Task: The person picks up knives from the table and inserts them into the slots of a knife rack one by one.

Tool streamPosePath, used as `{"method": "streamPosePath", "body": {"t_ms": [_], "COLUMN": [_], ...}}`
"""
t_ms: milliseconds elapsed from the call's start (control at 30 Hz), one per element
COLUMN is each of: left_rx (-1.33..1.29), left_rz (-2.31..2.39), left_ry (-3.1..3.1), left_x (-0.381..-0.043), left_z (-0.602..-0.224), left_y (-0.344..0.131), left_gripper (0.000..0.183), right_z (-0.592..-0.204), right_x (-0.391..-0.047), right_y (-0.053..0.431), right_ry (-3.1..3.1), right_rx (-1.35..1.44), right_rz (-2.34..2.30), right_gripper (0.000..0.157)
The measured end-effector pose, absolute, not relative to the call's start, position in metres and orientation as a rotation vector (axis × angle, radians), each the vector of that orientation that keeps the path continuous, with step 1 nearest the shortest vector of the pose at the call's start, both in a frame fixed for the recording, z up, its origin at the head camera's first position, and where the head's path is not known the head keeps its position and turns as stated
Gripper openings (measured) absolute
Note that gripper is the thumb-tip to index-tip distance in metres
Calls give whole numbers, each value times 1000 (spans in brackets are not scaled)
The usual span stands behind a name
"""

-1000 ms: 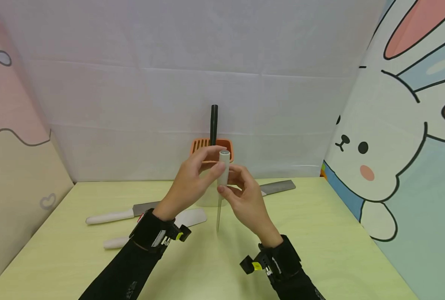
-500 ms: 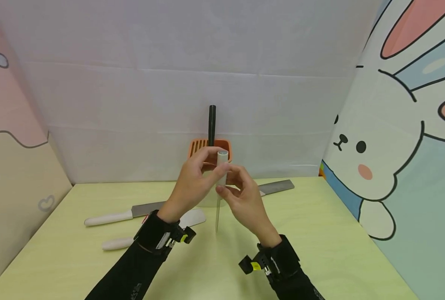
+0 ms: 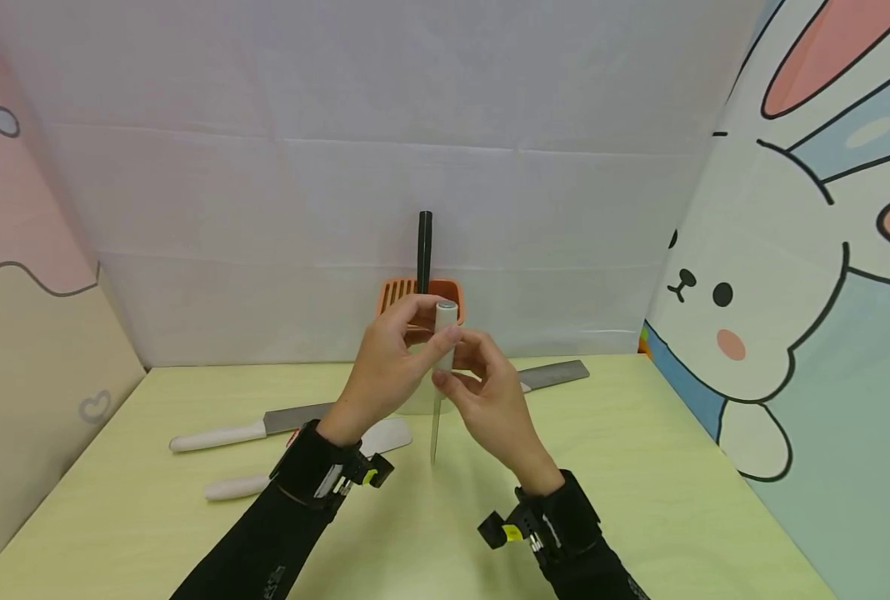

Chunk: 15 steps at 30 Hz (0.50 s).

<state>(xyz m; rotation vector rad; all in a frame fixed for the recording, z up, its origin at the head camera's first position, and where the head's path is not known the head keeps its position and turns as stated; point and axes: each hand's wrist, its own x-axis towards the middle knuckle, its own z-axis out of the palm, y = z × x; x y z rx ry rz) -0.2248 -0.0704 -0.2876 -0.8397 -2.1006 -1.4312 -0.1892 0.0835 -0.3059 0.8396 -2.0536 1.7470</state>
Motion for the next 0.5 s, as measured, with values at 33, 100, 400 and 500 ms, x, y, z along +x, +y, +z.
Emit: {"method": "streamPosePath", "body": {"t_ms": [33, 100, 400, 500], "left_rx": [-835, -827, -846, -866], "left_rz": [-1434, -1444, -1443, -1414], "left_ry": [-2102, -2108, -2101, -2096], "left_x": [-224, -223, -221, -226], "left_z": [-287, -287, -284, -287], "left_y": [-70, -70, -70, -71], "left_gripper": [34, 35, 33, 33], "right_z": [-306, -306, -306, -306], "right_x": [-189, -189, -190, -190], "right_y": [84, 84, 84, 84], "right_ry": [-2054, -2053, -2048, -2054], "right_rx": [838, 836, 839, 837], "right_rz": [1747, 1750, 1756, 1753], "right_gripper": [42, 42, 42, 43]}}
